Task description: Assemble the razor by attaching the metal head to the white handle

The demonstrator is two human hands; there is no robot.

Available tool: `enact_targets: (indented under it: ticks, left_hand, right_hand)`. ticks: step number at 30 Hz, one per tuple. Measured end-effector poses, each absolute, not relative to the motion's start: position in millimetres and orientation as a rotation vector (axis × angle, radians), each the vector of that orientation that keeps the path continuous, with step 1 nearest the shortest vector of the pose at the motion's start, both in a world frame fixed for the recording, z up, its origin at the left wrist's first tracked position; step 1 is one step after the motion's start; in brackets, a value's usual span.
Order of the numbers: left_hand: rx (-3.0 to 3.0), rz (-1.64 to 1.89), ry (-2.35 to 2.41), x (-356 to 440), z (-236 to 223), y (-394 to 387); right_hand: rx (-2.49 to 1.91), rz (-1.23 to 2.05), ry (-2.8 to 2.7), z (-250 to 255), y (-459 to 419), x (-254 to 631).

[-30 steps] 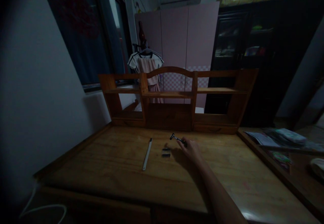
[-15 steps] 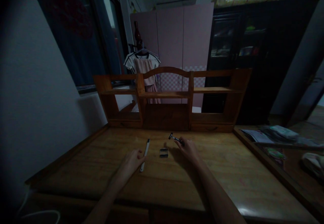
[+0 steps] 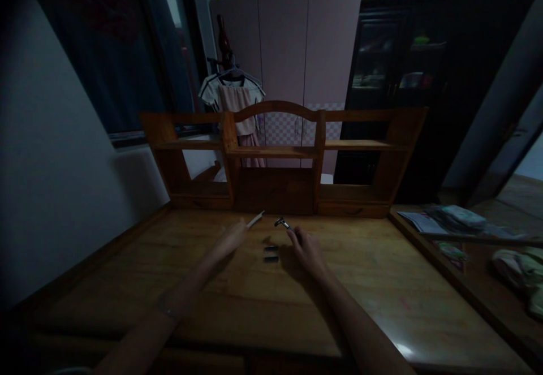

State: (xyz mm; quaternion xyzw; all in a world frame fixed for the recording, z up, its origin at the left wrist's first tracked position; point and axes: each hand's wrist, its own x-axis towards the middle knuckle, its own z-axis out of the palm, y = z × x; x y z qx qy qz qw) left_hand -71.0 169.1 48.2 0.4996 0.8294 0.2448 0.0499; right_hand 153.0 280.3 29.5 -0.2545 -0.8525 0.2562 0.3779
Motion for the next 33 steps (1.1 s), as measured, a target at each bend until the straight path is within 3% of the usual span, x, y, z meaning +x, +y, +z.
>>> enact_targets:
  ticks: [6,10,25,33]
  left_hand:
    - [1.606,1.313,2.284,-86,25,193]
    - [1.581,1.455,2.162,-80,27,192]
    - [1.779,1.226,1.901,-46,26,180]
    - [1.331,1.204,1.630,-31,18,183]
  right_hand:
    - [-0.708,0.809,-2.074,23,280,146]
    - [-0.736,0.883,-2.025,19,283,143]
    - [-0.830,0.906,-1.816,19,298,154]
    - [-0.823,1.195,-1.662,16,297,160]
